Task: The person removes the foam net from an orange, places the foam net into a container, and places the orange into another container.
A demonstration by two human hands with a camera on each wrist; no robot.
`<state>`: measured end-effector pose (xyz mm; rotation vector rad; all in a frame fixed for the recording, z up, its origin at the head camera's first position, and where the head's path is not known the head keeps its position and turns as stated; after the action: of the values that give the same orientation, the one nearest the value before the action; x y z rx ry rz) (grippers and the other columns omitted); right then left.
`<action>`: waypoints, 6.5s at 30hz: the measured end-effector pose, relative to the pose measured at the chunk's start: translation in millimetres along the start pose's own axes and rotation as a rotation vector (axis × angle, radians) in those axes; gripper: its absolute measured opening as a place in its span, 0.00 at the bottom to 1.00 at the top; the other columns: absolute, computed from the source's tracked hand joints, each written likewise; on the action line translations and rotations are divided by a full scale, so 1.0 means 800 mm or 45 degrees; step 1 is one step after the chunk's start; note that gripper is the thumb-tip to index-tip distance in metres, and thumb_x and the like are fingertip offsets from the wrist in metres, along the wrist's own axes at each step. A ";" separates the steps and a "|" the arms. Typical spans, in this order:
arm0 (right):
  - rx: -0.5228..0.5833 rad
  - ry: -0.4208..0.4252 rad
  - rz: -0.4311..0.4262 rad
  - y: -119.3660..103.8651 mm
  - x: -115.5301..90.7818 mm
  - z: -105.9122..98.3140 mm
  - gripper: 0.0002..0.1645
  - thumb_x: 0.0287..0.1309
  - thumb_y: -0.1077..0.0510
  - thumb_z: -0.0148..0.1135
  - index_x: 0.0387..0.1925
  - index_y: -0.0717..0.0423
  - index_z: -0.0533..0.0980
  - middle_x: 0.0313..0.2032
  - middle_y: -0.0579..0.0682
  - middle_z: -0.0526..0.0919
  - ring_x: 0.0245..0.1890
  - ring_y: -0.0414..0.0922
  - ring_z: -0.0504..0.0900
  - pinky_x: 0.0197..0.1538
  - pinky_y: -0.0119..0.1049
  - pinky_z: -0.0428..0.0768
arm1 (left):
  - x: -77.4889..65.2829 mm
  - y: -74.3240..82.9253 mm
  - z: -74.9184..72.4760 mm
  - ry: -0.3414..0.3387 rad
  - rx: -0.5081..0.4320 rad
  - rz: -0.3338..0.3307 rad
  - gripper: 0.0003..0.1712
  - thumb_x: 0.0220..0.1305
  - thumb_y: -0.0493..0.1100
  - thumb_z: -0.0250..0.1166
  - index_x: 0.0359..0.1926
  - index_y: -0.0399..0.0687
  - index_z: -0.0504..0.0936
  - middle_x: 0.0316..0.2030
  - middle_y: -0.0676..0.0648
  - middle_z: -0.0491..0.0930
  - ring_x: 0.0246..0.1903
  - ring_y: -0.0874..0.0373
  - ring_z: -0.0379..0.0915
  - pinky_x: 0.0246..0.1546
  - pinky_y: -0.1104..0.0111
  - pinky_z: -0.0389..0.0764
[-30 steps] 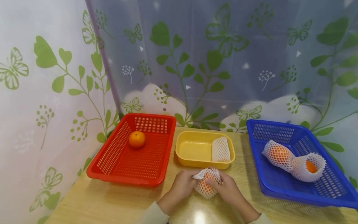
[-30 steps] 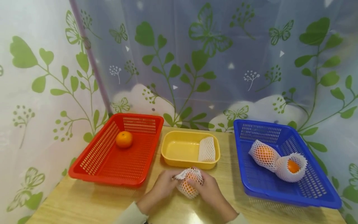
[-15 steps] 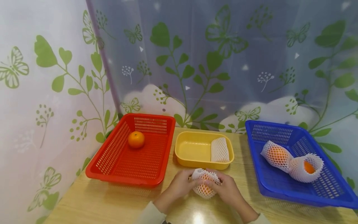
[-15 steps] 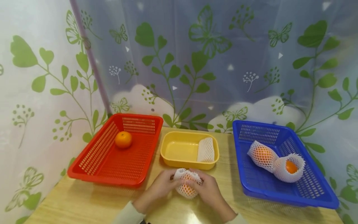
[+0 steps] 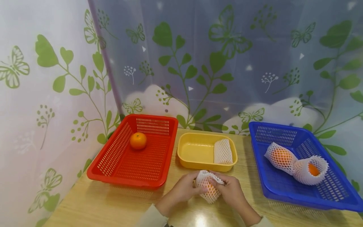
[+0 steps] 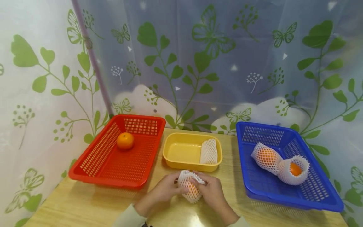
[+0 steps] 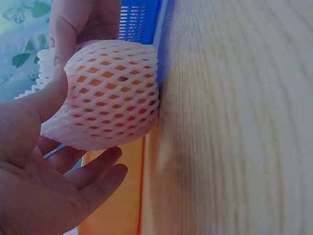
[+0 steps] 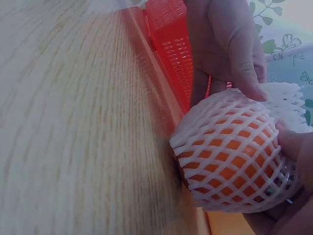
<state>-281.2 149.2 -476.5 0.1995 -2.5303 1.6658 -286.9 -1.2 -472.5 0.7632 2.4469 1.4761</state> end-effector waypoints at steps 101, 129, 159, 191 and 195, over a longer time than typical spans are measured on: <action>0.045 -0.217 -0.008 0.010 -0.009 0.018 0.23 0.56 0.52 0.70 0.50 0.59 0.78 0.40 0.51 0.85 0.39 0.40 0.83 0.42 0.32 0.80 | -0.009 -0.014 -0.012 0.099 0.053 -0.091 0.11 0.58 0.41 0.70 0.43 0.50 0.86 0.41 0.54 0.83 0.39 0.65 0.77 0.41 0.72 0.78; -0.013 0.057 -0.151 -0.011 -0.007 0.000 0.17 0.55 0.60 0.70 0.48 0.57 0.83 0.45 0.49 0.86 0.47 0.39 0.82 0.49 0.31 0.79 | -0.004 -0.004 -0.003 0.016 0.075 0.000 0.26 0.56 0.46 0.73 0.56 0.52 0.78 0.51 0.52 0.80 0.51 0.58 0.75 0.52 0.64 0.75; 0.052 -0.089 0.010 0.017 -0.012 0.022 0.26 0.56 0.54 0.70 0.53 0.61 0.76 0.40 0.50 0.85 0.39 0.39 0.83 0.41 0.31 0.81 | -0.007 -0.001 -0.014 0.136 0.282 -0.050 0.23 0.54 0.48 0.73 0.50 0.47 0.82 0.46 0.50 0.80 0.46 0.59 0.75 0.47 0.66 0.77; -0.051 -0.122 -0.149 -0.013 -0.006 0.011 0.21 0.57 0.57 0.68 0.50 0.63 0.81 0.52 0.56 0.82 0.54 0.53 0.80 0.55 0.41 0.78 | -0.010 0.003 -0.009 0.084 0.205 0.017 0.32 0.51 0.48 0.76 0.58 0.50 0.77 0.55 0.49 0.78 0.57 0.53 0.72 0.60 0.55 0.71; -0.023 -0.021 -0.131 -0.012 -0.005 0.007 0.17 0.53 0.62 0.70 0.46 0.62 0.83 0.48 0.56 0.84 0.50 0.49 0.81 0.53 0.38 0.79 | -0.011 0.004 -0.005 0.086 0.240 0.027 0.33 0.51 0.49 0.76 0.59 0.51 0.77 0.56 0.49 0.77 0.57 0.53 0.71 0.60 0.54 0.70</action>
<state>-275.7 140.6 -471.0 0.3370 -2.5001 1.6097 -280.3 -7.6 -468.4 0.7877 2.6655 1.3115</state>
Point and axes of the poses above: each hand's wrist, its own x-axis towards the middle knuckle, its own z-axis out of the palm, y = z × x, the point moved 8 cm from there along x, towards the middle knuckle
